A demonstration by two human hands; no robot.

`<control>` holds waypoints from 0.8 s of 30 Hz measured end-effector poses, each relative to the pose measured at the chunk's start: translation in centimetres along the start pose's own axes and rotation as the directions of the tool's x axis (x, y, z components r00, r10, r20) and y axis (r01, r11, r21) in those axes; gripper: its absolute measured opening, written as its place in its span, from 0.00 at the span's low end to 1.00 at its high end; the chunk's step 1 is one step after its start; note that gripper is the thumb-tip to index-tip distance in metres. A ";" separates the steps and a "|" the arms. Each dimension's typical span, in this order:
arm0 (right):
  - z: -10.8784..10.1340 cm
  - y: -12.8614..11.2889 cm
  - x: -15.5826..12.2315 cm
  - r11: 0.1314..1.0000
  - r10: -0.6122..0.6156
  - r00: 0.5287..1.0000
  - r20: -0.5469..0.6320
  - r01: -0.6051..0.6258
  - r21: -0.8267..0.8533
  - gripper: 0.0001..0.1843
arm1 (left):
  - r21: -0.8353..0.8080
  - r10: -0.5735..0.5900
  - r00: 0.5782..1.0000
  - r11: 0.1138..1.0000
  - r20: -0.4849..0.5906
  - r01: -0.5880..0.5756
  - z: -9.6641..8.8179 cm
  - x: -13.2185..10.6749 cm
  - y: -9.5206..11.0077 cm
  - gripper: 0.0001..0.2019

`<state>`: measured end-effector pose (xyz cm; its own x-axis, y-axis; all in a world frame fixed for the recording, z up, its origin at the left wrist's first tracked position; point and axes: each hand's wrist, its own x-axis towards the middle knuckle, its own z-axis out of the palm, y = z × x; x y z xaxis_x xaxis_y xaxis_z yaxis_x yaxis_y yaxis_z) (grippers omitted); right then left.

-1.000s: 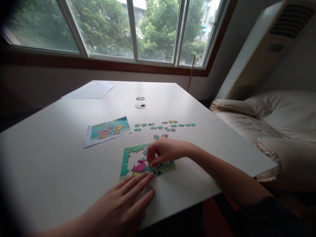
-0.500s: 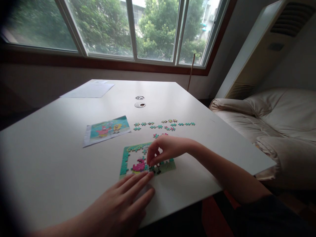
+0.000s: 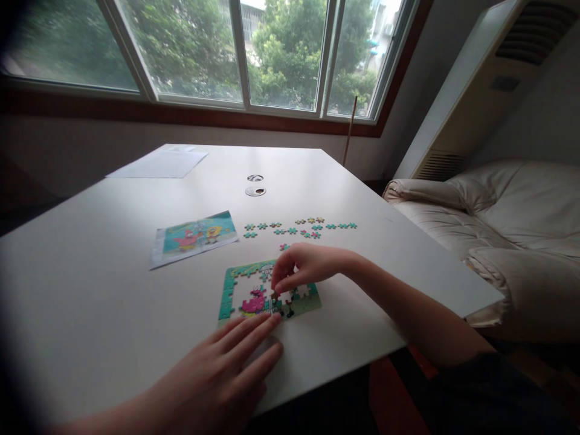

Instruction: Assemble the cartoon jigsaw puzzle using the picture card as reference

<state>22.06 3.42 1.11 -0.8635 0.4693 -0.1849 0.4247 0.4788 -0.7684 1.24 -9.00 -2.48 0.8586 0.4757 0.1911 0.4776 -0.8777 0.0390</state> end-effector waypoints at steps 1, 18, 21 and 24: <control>0.0 -0.1 0.0 1.000 -0.007 1.000 0.009 0.007 0.001 0.13 | 0.000 0.002 1.000 1.000 -0.001 -0.002 0.0 0.0 0.0 0.15; -0.8 0.6 -0.5 0.995 -0.028 0.998 0.056 0.033 -0.094 0.05 | -0.007 0.024 0.998 1.000 0.054 -0.023 -0.2 0.0 -0.1 0.16; -0.9 1.1 -0.3 1.000 -0.022 0.999 -0.038 0.021 -0.011 0.08 | -0.013 0.014 0.999 1.000 0.049 -0.013 -0.2 0.0 -0.1 0.15; -0.9 1.3 -0.2 0.994 0.016 0.996 -0.084 -0.007 0.108 0.11 | -0.019 0.011 0.999 1.000 0.048 -0.010 -0.2 0.0 0.0 0.15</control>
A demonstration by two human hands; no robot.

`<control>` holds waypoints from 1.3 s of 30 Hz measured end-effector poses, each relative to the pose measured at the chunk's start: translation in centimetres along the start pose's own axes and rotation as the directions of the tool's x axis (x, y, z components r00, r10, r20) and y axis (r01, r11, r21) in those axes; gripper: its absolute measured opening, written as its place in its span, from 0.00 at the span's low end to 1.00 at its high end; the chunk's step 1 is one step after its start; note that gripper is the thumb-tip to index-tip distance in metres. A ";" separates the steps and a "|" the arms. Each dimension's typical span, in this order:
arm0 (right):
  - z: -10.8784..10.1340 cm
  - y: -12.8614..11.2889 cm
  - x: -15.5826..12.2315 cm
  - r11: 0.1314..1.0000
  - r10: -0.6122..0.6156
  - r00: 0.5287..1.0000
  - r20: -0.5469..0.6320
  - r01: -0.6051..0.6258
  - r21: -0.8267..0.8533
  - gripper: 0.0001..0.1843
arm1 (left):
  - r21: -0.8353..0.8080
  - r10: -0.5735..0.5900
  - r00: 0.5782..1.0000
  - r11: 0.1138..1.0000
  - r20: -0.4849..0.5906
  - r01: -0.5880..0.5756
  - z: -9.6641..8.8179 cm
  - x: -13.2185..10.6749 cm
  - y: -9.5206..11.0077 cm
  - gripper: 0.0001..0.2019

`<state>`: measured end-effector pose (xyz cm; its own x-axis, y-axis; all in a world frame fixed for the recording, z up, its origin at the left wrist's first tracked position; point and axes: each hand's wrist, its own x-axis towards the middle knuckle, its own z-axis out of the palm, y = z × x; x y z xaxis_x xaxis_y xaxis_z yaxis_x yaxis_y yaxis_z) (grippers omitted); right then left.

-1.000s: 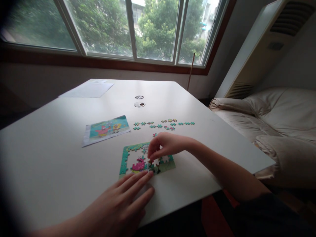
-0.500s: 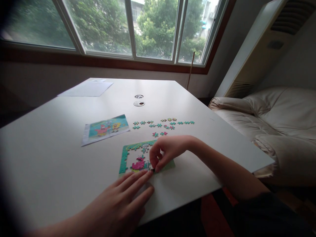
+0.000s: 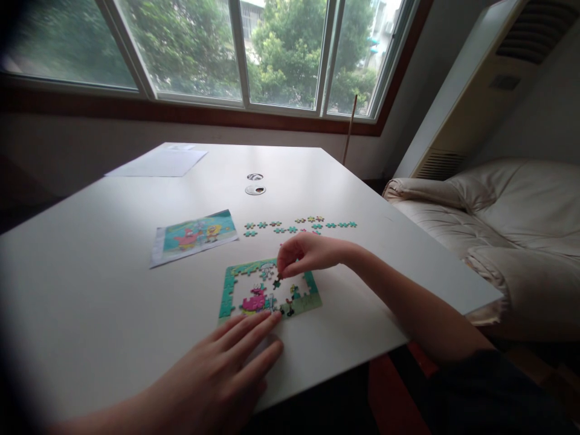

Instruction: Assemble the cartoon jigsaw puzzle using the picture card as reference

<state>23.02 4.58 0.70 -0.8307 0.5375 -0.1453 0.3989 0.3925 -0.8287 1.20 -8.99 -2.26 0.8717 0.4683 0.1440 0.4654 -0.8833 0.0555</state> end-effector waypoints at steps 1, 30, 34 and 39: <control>0.0 0.0 0.0 1.000 0.008 1.000 -0.003 -0.008 0.020 0.11 | -0.002 0.001 1.000 1.000 0.000 -0.001 0.0 0.0 0.0 0.15; -0.3 -0.1 -0.2 0.899 0.032 0.983 -0.181 -0.107 -0.424 0.08 | 0.022 -0.003 1.000 1.000 -0.001 0.003 0.1 0.1 -0.1 0.16; -0.4 0.1 -0.1 0.870 0.034 0.975 -0.218 -0.136 -0.473 0.08 | 0.014 -0.014 1.000 1.000 -0.004 0.014 0.1 0.1 0.1 0.14; -0.2 0.2 0.0 0.852 0.064 0.968 -0.241 -0.179 -0.492 0.09 | -0.006 -0.010 1.000 1.000 0.008 0.010 -0.1 0.1 0.3 0.14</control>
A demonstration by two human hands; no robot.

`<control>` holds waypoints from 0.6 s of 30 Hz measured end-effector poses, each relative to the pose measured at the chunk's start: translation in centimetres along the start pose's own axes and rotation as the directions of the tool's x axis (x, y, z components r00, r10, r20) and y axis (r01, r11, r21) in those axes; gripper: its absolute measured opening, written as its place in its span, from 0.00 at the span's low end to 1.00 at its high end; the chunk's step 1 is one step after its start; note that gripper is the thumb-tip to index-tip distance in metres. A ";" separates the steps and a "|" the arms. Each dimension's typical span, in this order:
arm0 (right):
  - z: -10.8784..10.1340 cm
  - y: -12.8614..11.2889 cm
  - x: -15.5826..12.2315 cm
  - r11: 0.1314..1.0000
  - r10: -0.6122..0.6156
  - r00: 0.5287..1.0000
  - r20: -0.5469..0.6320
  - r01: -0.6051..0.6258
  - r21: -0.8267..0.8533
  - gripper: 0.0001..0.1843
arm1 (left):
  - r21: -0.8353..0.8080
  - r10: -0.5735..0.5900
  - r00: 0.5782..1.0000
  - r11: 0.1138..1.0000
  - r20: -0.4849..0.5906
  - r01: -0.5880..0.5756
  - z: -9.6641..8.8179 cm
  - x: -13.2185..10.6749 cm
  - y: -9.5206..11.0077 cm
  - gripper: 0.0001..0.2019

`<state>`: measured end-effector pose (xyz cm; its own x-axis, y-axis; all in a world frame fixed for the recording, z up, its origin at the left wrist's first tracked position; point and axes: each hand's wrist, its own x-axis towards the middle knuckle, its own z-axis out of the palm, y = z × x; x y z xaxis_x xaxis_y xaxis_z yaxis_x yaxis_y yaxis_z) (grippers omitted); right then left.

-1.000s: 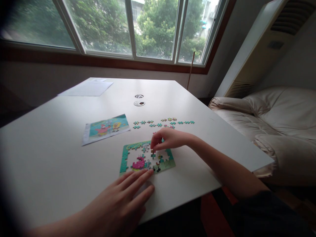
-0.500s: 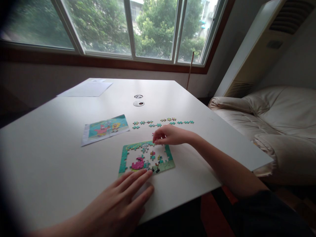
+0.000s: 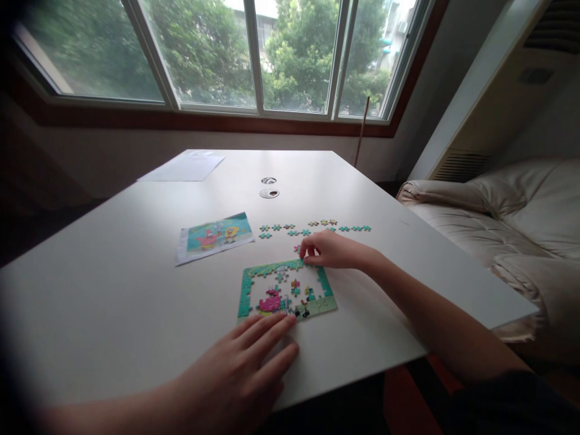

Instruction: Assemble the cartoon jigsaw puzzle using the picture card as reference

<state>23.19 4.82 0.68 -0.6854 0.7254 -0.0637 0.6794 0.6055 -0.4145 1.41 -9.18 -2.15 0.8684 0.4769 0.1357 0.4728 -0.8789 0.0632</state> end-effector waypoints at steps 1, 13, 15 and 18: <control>0.0 0.0 0.0 1.000 -0.004 1.000 -0.002 0.003 -0.003 0.08 | -0.002 0.000 1.000 1.000 0.002 0.000 0.0 0.0 0.0 0.14; 0.3 0.2 0.1 1.000 -0.022 0.999 -0.023 0.022 0.009 0.08 | 0.016 0.008 1.000 1.000 -0.018 -0.007 0.0 0.1 -0.2 0.15; 0.3 0.2 0.1 1.000 -0.025 0.999 -0.023 0.025 0.006 0.08 | 0.030 0.012 1.000 0.999 -0.020 -0.012 0.0 0.0 -0.2 0.15; 0.3 0.2 0.1 1.000 -0.029 0.999 -0.019 0.029 0.006 0.08 | 0.070 0.044 0.998 0.997 -0.045 -0.041 0.0 -0.1 0.0 0.16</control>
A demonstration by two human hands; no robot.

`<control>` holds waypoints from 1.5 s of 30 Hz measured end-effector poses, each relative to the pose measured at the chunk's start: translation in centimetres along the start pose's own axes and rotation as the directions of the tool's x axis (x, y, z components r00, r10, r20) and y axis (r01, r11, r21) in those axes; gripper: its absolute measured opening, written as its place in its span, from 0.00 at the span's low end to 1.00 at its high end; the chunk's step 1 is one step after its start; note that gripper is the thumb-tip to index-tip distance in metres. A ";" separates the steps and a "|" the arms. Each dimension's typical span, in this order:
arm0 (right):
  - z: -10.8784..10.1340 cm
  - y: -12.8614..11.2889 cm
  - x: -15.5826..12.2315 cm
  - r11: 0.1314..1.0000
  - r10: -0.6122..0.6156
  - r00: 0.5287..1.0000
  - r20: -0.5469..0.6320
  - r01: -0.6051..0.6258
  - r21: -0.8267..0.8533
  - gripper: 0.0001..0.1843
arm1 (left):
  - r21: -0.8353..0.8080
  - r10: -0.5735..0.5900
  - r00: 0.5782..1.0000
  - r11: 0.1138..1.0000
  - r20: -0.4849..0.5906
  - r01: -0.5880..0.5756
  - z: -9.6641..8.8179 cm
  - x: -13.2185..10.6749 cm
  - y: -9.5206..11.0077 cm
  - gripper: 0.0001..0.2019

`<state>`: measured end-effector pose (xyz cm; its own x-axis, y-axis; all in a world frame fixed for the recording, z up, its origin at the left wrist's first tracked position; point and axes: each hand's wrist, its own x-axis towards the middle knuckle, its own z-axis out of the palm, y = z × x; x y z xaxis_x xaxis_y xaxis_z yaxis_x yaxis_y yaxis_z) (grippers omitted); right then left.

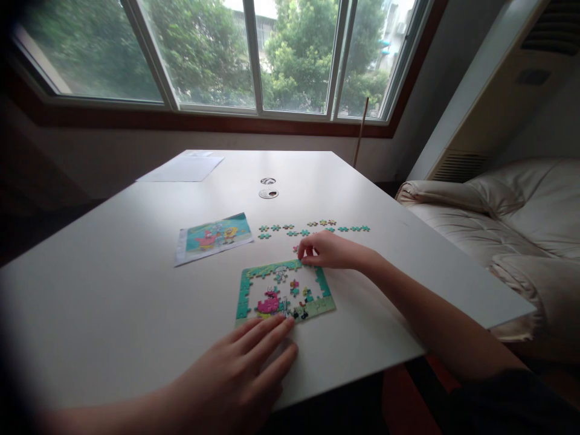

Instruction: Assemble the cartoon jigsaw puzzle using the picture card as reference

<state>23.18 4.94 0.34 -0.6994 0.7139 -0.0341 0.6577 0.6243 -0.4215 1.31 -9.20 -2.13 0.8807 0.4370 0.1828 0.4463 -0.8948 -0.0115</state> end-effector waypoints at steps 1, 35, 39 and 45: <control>0.0 0.0 0.0 1.000 0.001 1.000 0.002 -0.001 0.002 0.08 | 0.019 0.014 1.000 1.000 -0.013 -0.014 0.0 -0.1 0.1 0.17; 0.6 -2.1 -0.6 0.994 -0.112 0.987 0.118 0.113 0.003 0.10 | 0.114 0.053 0.997 0.992 -0.056 -0.046 0.3 -0.4 0.3 0.17; 0.8 -2.1 -0.5 0.993 -0.116 0.987 0.113 0.117 0.001 0.10 | 0.111 0.053 0.997 0.993 -0.061 -0.046 0.2 -0.3 0.3 0.17; 0.7 -2.2 -0.5 0.995 -0.096 0.989 0.114 0.099 -0.016 0.09 | 0.055 0.008 0.999 0.998 -0.032 -0.006 0.3 -0.1 0.1 0.16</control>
<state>21.88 3.02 0.62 -0.7868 0.6096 -0.0968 0.5899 0.6965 -0.4084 1.28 -9.34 -2.46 0.8786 0.4268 0.2144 0.4491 -0.8910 -0.0664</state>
